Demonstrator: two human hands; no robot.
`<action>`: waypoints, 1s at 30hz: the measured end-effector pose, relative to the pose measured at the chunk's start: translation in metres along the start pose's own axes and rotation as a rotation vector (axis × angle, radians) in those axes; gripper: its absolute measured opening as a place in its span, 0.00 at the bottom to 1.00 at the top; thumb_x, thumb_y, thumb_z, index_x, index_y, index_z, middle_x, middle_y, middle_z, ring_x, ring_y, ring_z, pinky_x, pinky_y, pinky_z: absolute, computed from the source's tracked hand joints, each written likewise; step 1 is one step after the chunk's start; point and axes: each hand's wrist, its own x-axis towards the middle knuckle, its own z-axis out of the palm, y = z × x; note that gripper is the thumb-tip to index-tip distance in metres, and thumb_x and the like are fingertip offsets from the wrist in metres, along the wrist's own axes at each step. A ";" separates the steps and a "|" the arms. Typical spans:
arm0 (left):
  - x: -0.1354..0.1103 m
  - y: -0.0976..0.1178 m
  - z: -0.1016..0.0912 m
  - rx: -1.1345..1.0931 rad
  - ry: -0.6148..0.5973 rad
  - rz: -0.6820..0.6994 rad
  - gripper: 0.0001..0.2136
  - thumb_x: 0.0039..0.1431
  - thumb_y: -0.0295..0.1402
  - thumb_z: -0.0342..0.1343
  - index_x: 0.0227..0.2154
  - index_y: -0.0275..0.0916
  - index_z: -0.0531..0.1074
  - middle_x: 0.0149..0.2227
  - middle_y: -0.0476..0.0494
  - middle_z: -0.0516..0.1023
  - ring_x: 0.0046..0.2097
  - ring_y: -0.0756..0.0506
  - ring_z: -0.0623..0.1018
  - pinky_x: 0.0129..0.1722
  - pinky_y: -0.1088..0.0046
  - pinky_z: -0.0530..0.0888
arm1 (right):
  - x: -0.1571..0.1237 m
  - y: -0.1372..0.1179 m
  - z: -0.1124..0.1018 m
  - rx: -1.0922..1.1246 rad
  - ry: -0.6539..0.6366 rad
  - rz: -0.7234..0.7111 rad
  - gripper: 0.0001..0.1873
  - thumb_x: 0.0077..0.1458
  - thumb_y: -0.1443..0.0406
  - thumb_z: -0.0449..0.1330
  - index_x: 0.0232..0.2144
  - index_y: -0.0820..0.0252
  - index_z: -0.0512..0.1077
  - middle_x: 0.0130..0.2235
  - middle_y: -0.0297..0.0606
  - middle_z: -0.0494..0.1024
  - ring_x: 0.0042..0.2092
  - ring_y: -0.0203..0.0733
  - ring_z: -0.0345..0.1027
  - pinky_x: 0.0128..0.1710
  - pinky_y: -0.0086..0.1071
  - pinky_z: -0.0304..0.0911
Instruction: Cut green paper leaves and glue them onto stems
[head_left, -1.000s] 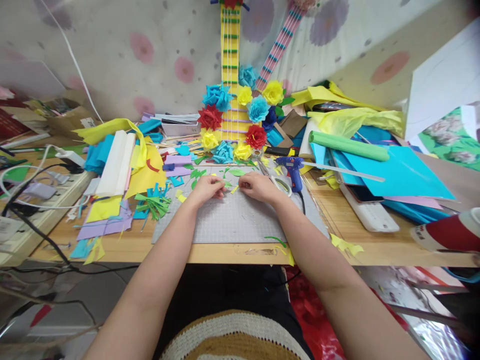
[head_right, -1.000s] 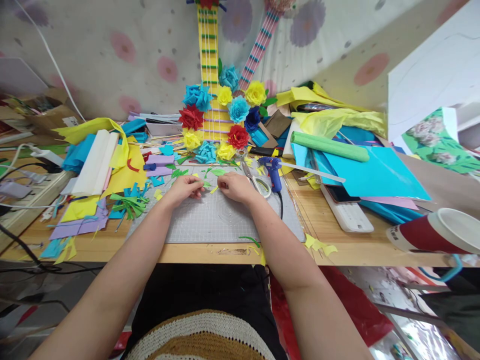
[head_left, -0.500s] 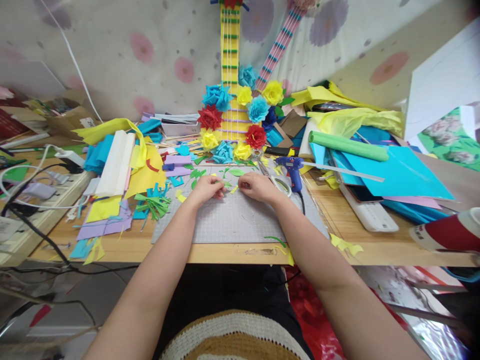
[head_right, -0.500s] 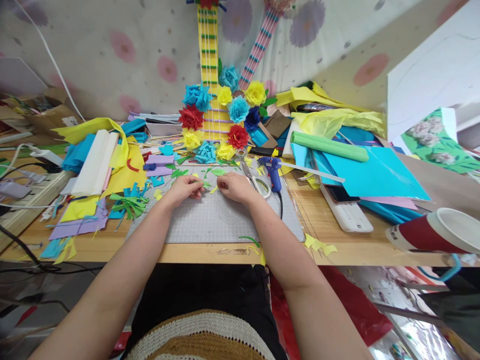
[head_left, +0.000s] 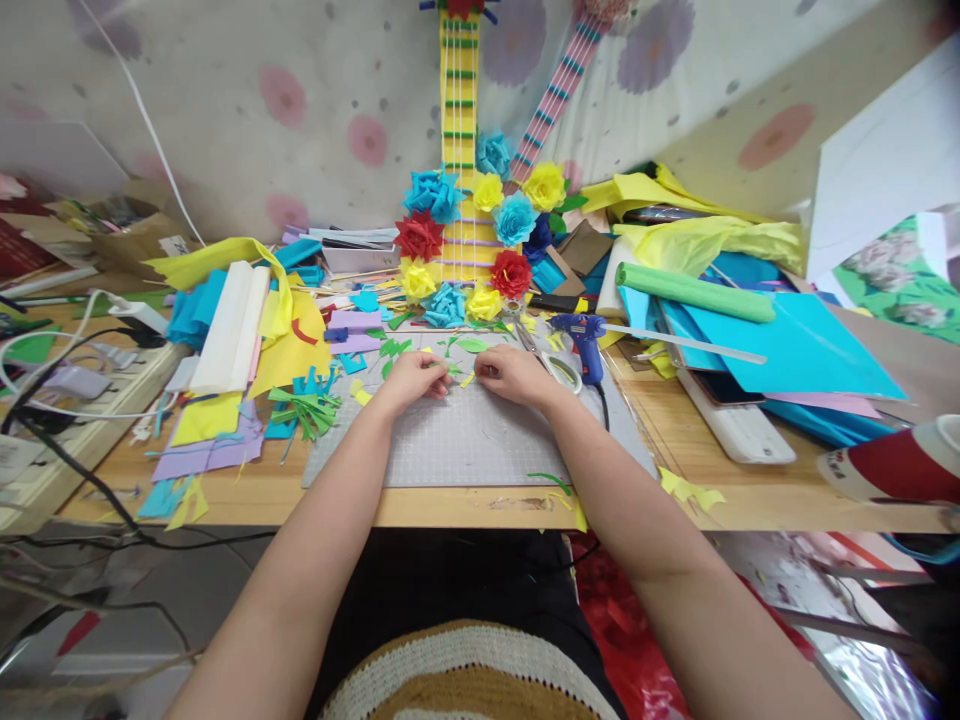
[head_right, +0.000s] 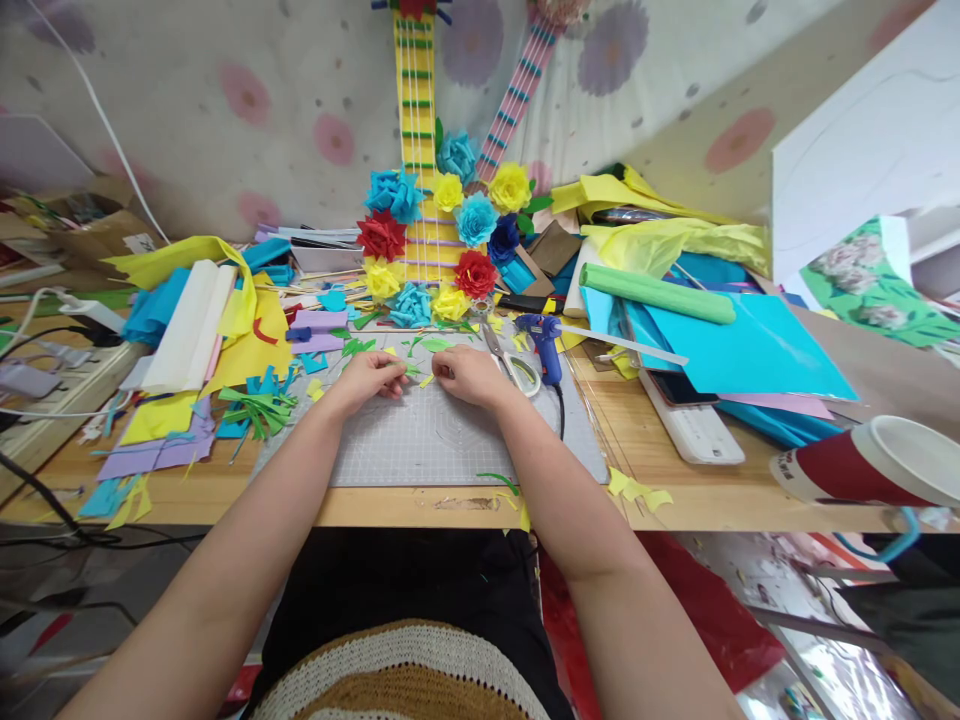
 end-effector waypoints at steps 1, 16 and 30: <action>0.000 0.000 0.000 0.001 -0.001 0.002 0.03 0.49 0.27 0.56 0.23 0.33 0.69 0.22 0.47 0.74 0.19 0.54 0.71 0.19 0.77 0.72 | 0.000 0.000 0.000 0.002 0.000 -0.003 0.06 0.49 0.70 0.53 0.29 0.58 0.70 0.32 0.36 0.72 0.36 0.38 0.63 0.35 0.28 0.52; -0.003 0.005 0.001 -0.014 0.030 -0.029 0.03 0.49 0.27 0.55 0.24 0.33 0.69 0.20 0.48 0.73 0.17 0.54 0.70 0.18 0.78 0.71 | 0.000 0.000 -0.001 0.025 0.000 0.015 0.06 0.49 0.68 0.55 0.30 0.58 0.71 0.31 0.36 0.73 0.36 0.39 0.63 0.36 0.29 0.53; -0.003 0.004 0.001 -0.036 0.028 -0.033 0.06 0.48 0.31 0.58 0.22 0.33 0.70 0.20 0.47 0.73 0.18 0.54 0.70 0.20 0.77 0.71 | 0.001 0.000 0.003 0.003 0.033 0.019 0.06 0.50 0.67 0.55 0.29 0.58 0.72 0.32 0.36 0.74 0.35 0.37 0.63 0.34 0.28 0.52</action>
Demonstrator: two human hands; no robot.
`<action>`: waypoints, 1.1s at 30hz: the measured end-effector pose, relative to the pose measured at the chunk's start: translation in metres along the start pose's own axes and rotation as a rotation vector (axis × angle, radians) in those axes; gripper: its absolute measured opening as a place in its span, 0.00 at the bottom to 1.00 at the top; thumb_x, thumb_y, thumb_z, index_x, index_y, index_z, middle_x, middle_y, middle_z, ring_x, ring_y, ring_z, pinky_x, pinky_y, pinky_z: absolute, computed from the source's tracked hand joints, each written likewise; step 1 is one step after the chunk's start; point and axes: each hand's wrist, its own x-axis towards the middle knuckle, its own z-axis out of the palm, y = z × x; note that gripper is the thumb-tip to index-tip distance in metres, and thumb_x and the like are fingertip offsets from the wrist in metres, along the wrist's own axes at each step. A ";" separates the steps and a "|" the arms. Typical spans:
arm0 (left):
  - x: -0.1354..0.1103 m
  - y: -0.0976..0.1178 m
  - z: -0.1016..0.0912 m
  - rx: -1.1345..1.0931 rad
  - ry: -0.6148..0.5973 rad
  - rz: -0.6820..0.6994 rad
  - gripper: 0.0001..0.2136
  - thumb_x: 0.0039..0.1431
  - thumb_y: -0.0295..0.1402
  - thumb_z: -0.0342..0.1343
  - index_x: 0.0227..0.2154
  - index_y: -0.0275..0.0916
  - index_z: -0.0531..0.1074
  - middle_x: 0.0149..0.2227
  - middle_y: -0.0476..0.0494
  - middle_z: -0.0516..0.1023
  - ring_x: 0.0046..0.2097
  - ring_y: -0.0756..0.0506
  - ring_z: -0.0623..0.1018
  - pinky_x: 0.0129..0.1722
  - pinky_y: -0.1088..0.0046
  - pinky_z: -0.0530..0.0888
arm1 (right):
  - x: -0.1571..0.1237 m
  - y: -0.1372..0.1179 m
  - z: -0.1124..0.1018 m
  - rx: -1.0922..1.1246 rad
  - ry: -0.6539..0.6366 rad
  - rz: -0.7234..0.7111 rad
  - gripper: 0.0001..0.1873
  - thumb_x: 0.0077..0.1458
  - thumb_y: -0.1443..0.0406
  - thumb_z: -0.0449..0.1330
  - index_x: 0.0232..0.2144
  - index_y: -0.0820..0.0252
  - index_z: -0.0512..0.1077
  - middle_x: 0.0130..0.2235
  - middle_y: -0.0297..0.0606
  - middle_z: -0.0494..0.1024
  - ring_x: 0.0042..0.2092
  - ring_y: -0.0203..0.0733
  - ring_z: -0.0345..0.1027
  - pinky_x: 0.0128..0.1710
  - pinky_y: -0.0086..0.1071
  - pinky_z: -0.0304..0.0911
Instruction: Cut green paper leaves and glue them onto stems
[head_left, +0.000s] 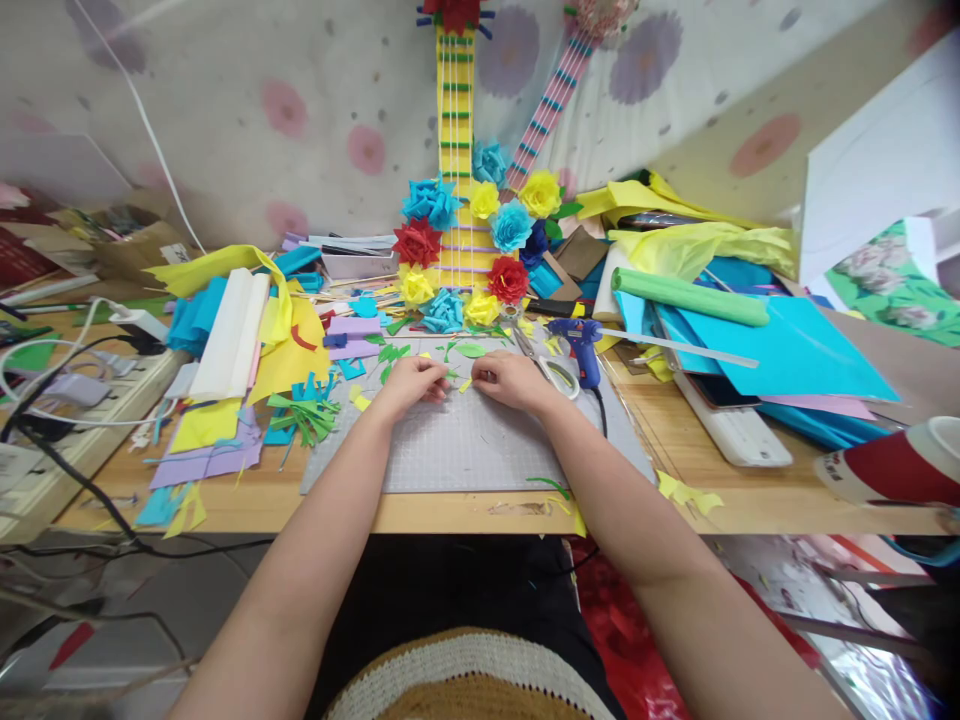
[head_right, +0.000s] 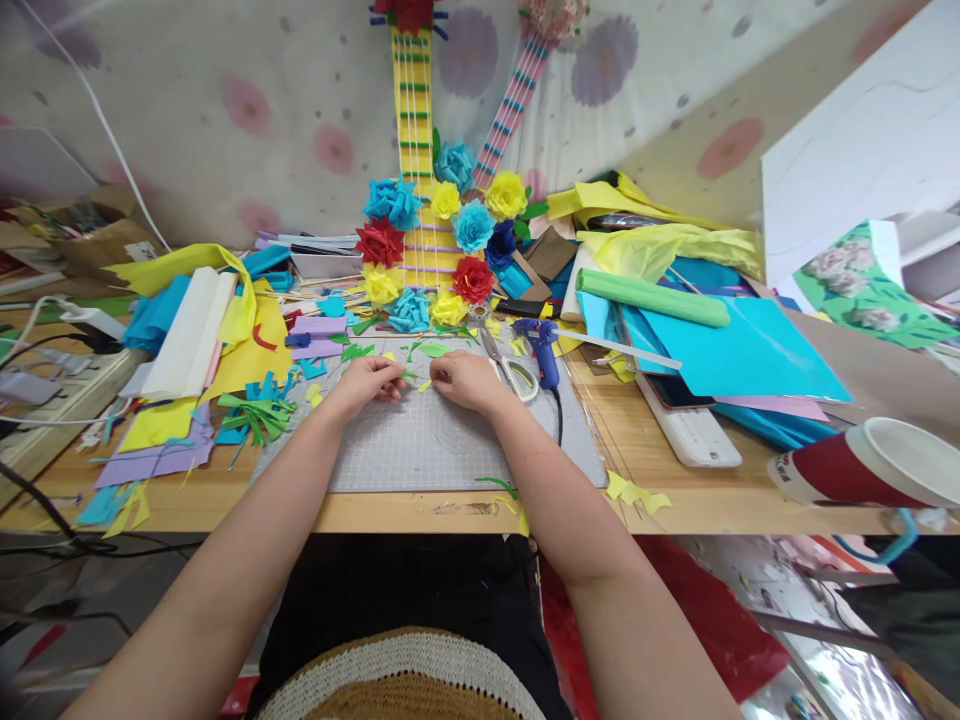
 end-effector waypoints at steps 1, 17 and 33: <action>0.000 0.000 0.000 -0.010 -0.001 -0.001 0.07 0.48 0.32 0.58 0.23 0.33 0.70 0.21 0.47 0.73 0.18 0.54 0.70 0.20 0.76 0.71 | 0.000 0.000 0.000 0.001 0.003 0.003 0.06 0.50 0.67 0.55 0.29 0.58 0.72 0.31 0.36 0.74 0.35 0.37 0.63 0.33 0.28 0.52; -0.003 0.000 0.012 -0.170 0.036 0.057 0.11 0.44 0.24 0.57 0.33 0.36 0.65 0.18 0.57 0.63 0.19 0.55 0.65 0.20 0.74 0.73 | 0.012 -0.008 0.015 0.627 0.074 0.313 0.07 0.46 0.62 0.58 0.26 0.62 0.71 0.25 0.31 0.71 0.27 0.32 0.60 0.29 0.27 0.55; 0.001 -0.007 0.019 -0.169 0.157 0.131 0.07 0.43 0.31 0.60 0.23 0.34 0.70 0.18 0.54 0.67 0.17 0.57 0.63 0.16 0.80 0.68 | 0.019 -0.021 0.025 0.465 0.121 0.378 0.08 0.47 0.60 0.58 0.26 0.59 0.72 0.27 0.32 0.74 0.29 0.34 0.64 0.28 0.27 0.54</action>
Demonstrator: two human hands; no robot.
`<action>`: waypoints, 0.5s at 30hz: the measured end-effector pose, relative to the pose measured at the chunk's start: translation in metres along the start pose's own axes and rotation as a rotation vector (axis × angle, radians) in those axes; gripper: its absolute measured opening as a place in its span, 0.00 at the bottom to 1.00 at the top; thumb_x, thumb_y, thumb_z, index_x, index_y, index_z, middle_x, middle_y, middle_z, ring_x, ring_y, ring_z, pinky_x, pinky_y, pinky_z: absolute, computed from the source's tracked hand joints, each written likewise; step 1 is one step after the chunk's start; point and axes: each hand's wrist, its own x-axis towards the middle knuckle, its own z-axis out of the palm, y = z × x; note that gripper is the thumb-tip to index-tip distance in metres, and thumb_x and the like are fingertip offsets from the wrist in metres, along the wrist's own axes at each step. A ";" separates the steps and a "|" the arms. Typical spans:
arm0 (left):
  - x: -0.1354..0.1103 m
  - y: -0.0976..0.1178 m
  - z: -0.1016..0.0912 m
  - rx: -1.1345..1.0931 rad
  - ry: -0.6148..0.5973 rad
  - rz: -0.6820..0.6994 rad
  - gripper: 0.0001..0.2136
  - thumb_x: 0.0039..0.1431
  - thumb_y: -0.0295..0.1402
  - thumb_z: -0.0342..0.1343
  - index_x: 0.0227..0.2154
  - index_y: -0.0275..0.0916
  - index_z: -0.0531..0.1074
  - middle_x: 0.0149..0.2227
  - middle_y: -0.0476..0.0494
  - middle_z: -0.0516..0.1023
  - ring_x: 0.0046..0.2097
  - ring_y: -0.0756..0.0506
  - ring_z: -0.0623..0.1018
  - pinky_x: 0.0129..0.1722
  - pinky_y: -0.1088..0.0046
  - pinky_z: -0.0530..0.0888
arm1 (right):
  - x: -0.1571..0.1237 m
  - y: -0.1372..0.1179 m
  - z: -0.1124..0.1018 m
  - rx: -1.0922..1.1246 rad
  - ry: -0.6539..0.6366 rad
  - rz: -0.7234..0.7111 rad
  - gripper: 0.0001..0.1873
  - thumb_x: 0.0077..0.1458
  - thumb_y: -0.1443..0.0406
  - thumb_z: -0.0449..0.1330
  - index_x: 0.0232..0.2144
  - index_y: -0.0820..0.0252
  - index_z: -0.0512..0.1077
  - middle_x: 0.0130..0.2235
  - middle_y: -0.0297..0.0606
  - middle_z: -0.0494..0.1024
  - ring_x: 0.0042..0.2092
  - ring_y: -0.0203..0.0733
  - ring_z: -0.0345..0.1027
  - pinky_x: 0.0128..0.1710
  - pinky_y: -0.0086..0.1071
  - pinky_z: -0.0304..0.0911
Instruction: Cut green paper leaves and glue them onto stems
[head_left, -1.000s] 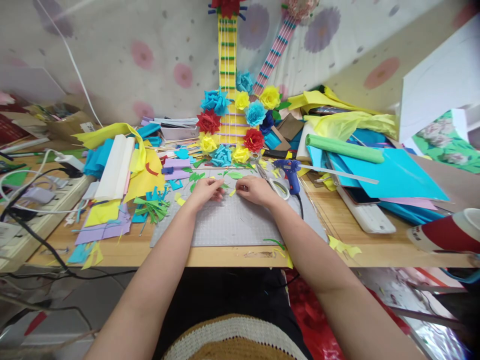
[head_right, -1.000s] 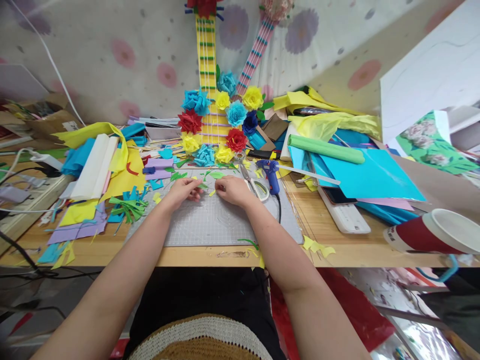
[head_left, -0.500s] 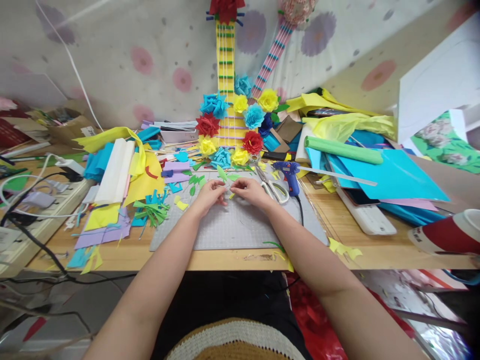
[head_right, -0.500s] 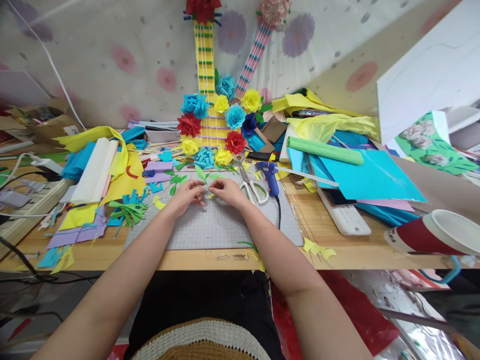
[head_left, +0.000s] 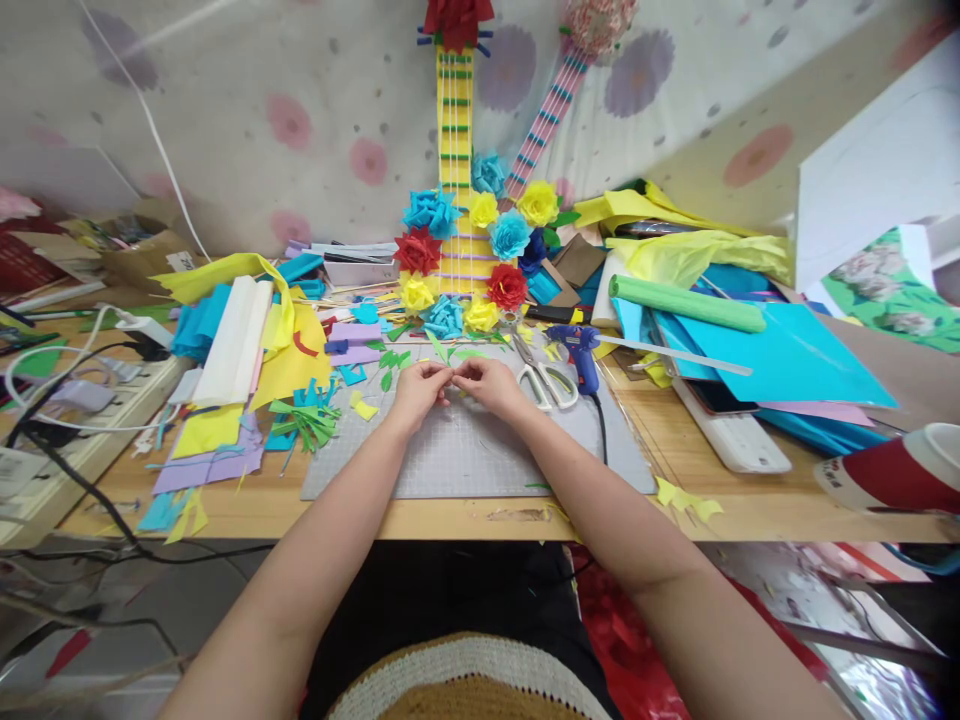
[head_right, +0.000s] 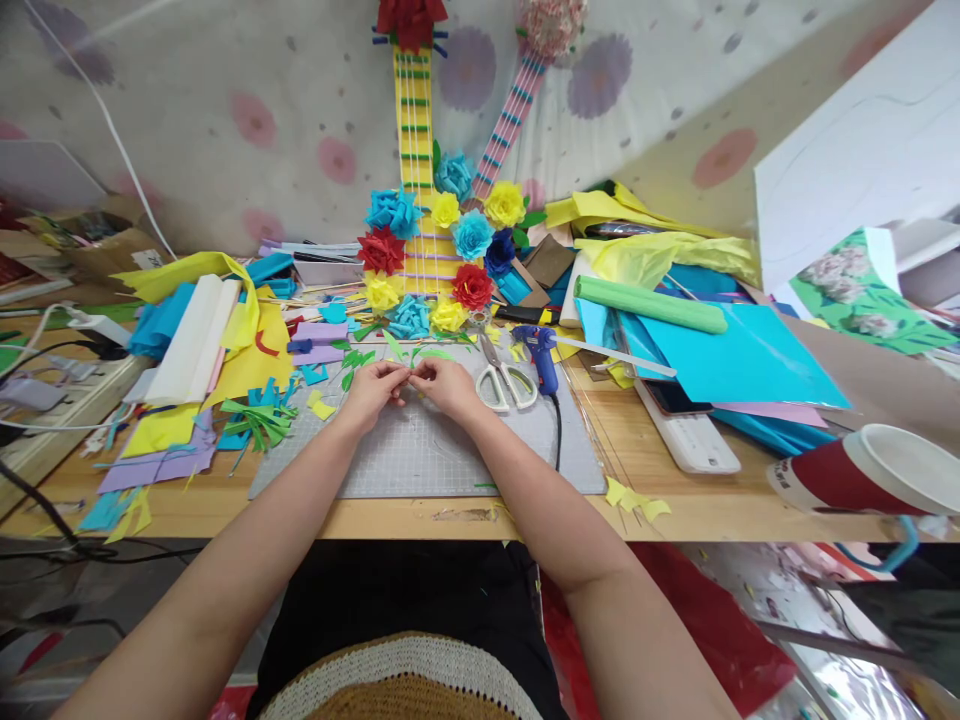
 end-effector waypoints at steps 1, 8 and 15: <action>0.000 0.000 -0.001 -0.003 -0.003 0.002 0.06 0.43 0.31 0.60 0.23 0.34 0.70 0.19 0.54 0.67 0.17 0.57 0.63 0.16 0.80 0.68 | -0.001 -0.001 -0.006 -0.013 -0.006 -0.009 0.09 0.47 0.59 0.59 0.27 0.59 0.72 0.28 0.33 0.75 0.29 0.34 0.64 0.28 0.28 0.54; -0.001 0.008 -0.008 -0.026 -0.125 -0.077 0.09 0.41 0.32 0.63 0.23 0.35 0.68 0.23 0.51 0.69 0.25 0.53 0.72 0.21 0.79 0.72 | -0.022 0.004 -0.095 -0.236 -0.220 0.009 0.19 0.49 0.49 0.54 0.26 0.59 0.72 0.26 0.35 0.74 0.28 0.36 0.64 0.27 0.29 0.54; -0.001 0.008 -0.012 0.021 -0.185 -0.105 0.07 0.46 0.30 0.60 0.26 0.34 0.68 0.28 0.45 0.75 0.31 0.48 0.78 0.21 0.80 0.72 | -0.054 0.047 -0.155 -0.617 -0.220 0.458 0.25 0.46 0.43 0.53 0.19 0.58 0.68 0.22 0.40 0.72 0.25 0.41 0.64 0.24 0.33 0.54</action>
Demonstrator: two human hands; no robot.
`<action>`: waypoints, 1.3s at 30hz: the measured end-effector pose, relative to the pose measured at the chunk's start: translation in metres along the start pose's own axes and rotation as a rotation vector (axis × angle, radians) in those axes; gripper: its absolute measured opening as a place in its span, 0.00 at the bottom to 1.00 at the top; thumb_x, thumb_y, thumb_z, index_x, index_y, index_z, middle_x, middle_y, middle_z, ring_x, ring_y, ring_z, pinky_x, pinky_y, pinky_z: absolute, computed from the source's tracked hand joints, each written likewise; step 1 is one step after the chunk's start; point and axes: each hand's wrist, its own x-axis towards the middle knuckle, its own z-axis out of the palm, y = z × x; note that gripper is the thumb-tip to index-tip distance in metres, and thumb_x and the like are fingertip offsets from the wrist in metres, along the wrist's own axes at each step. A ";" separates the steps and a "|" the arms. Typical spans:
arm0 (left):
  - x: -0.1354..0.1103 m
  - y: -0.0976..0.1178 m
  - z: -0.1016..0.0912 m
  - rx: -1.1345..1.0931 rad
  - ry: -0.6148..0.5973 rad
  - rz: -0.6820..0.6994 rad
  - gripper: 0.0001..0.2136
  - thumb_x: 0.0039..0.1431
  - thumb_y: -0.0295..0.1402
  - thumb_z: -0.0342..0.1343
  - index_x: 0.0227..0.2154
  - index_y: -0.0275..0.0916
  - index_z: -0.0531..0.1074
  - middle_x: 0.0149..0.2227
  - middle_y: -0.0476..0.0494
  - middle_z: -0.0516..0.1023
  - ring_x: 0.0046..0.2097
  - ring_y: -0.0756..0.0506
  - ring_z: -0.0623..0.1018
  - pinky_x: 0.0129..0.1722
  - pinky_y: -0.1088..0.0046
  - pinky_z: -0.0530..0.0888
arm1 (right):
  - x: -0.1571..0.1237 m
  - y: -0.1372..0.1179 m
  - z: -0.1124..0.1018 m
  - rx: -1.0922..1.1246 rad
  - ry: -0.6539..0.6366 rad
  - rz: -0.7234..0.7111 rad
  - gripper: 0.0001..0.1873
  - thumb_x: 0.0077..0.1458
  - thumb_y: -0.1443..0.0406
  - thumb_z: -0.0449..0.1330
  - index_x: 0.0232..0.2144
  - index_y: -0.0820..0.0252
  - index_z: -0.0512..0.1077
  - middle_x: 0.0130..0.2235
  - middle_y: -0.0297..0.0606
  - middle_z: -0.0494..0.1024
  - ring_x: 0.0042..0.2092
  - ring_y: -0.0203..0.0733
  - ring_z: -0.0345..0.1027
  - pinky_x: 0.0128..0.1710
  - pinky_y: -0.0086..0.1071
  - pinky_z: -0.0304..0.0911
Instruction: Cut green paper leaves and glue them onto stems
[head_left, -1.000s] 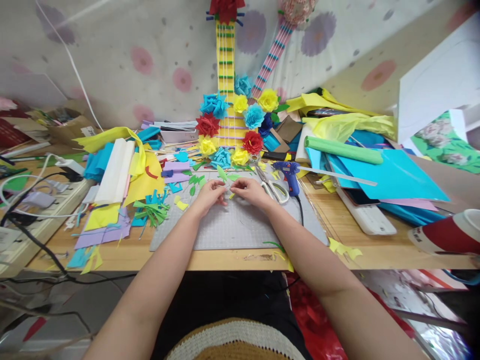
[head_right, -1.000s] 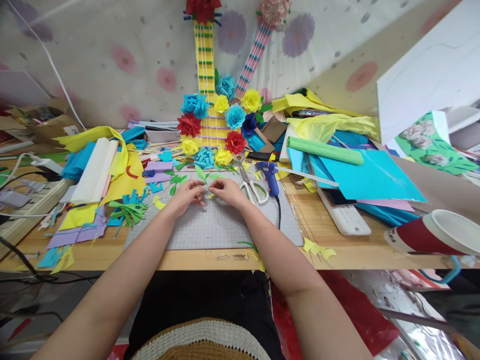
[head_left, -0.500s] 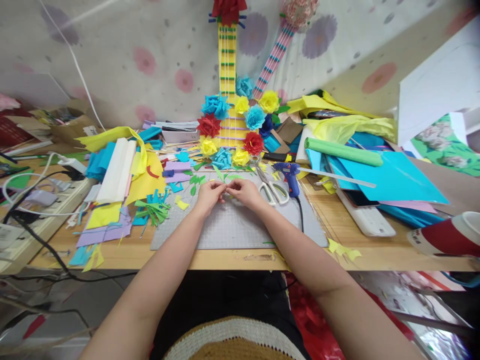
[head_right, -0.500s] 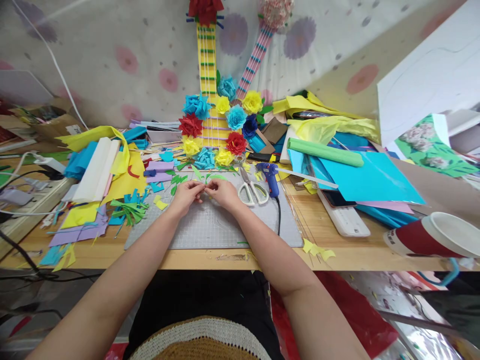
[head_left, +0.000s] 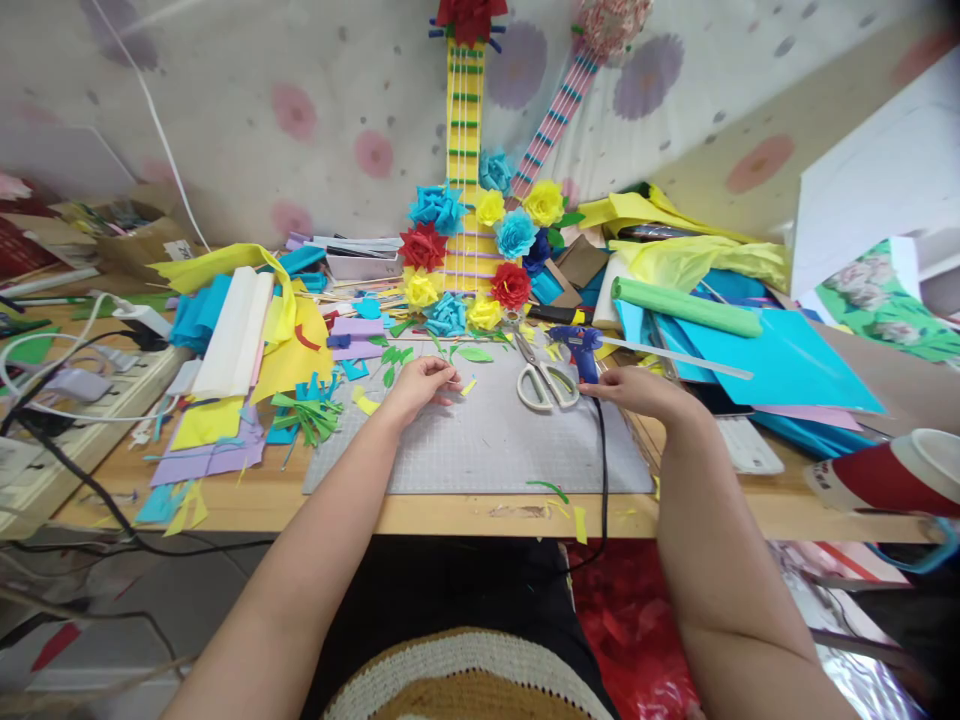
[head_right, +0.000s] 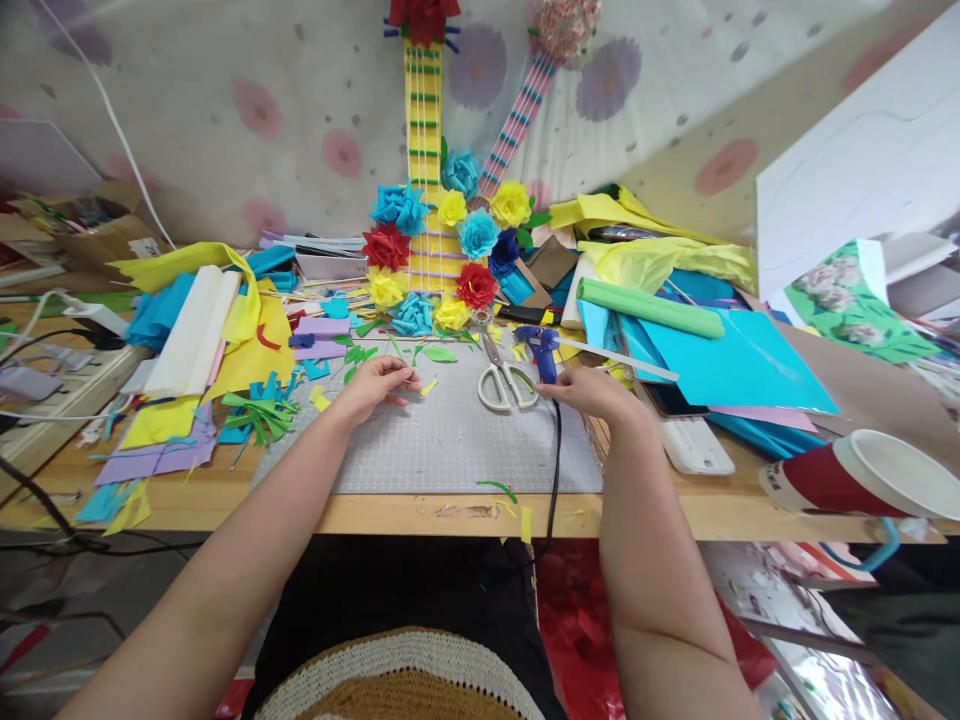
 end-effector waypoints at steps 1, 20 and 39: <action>0.000 0.000 0.000 0.011 0.000 -0.002 0.07 0.47 0.30 0.60 0.26 0.33 0.68 0.28 0.44 0.75 0.32 0.48 0.78 0.21 0.80 0.72 | 0.002 0.004 0.003 -0.017 0.062 0.073 0.25 0.45 0.43 0.53 0.21 0.58 0.68 0.23 0.40 0.72 0.25 0.42 0.64 0.25 0.34 0.54; 0.002 0.016 -0.043 0.345 0.185 0.163 0.05 0.46 0.30 0.58 0.22 0.35 0.68 0.21 0.48 0.72 0.25 0.51 0.75 0.19 0.80 0.71 | 0.032 -0.009 0.045 0.187 0.490 0.116 0.28 0.48 0.46 0.53 0.39 0.64 0.70 0.40 0.50 0.75 0.42 0.51 0.68 0.38 0.36 0.59; 0.005 0.054 -0.060 0.910 -0.114 -0.238 0.03 0.41 0.27 0.58 0.20 0.35 0.69 0.20 0.45 0.74 0.26 0.46 0.76 0.23 0.75 0.73 | 0.028 -0.013 0.047 0.164 0.449 0.141 0.29 0.50 0.44 0.50 0.39 0.63 0.70 0.40 0.50 0.76 0.41 0.51 0.69 0.37 0.35 0.59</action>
